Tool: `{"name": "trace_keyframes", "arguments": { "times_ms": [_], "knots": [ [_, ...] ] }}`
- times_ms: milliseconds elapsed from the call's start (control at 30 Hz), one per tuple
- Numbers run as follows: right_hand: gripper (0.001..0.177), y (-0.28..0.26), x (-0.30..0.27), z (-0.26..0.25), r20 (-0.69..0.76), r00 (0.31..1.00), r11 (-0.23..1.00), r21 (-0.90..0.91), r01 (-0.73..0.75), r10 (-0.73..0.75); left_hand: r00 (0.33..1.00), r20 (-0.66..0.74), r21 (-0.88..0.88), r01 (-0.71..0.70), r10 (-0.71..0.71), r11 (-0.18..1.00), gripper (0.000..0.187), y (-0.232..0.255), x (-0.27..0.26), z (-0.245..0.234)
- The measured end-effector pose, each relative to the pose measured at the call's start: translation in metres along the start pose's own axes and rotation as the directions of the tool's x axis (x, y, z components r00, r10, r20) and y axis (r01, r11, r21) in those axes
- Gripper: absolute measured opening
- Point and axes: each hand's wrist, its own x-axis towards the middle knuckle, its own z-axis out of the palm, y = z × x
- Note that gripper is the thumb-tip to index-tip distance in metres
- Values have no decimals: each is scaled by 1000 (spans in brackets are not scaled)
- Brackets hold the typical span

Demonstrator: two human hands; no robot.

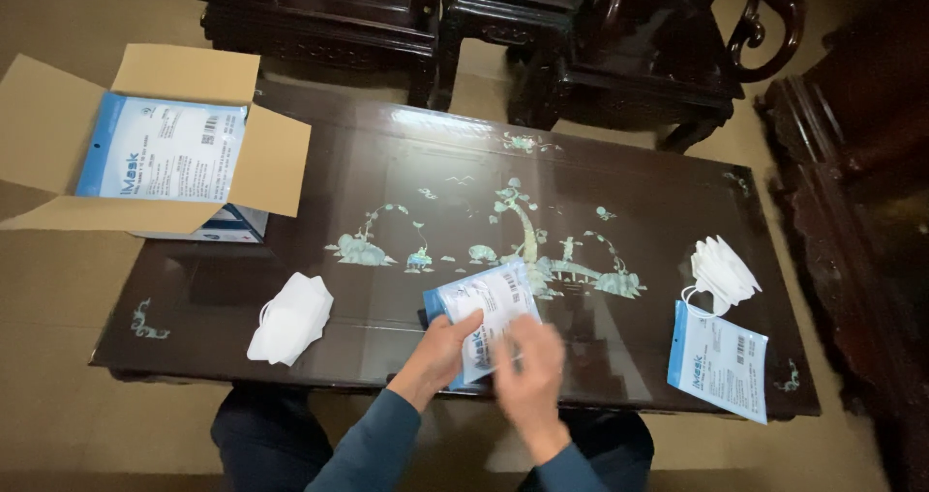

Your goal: Packing individual face masks into small plastic bags

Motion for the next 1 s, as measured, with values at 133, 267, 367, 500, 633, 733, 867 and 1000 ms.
{"name": "trace_keyframes", "arguments": {
  "times_ms": [133, 267, 367, 500, 633, 733, 867, 1000],
  "knots": [
    [69, 68, 9, -7, 144, 734, 717, 154, -679, 664, 944, -19, 167, -322, 330, 932, 32, -41, 45, -24],
    [21, 19, 37, -29, 471, 466, 210, 499, -841, 749, 897, -90, 441, -353, 433, 825, 39, -4, -8, -4],
    [38, 42, 25, -20, 610, 437, 154, 460, -874, 661, 932, -54, 400, -308, 358, 863, 22, -8, -4, -12],
    [37, 61, 5, -4, 602, 490, 150, 525, -838, 630, 945, -78, 401, -261, 317, 878, 24, -10, -2, -15],
    [38, 29, 26, -18, 612, 457, 134, 498, -856, 645, 981, 12, 299, -187, 192, 936, 23, 1, -7, -21],
    [30, 23, 29, -18, 583, 463, 227, 433, -872, 667, 926, -55, 424, -316, 372, 849, 65, -21, 21, -40],
    [32, 32, 32, 2, 530, 453, 262, 396, -880, 717, 841, -89, 568, -397, 533, 721, 40, -26, 34, -38],
    [84, 37, 12, 19, 334, 827, 881, -17, -474, 451, 610, 51, 883, -398, 791, 250, 84, -43, 45, -46]
  ]
}}
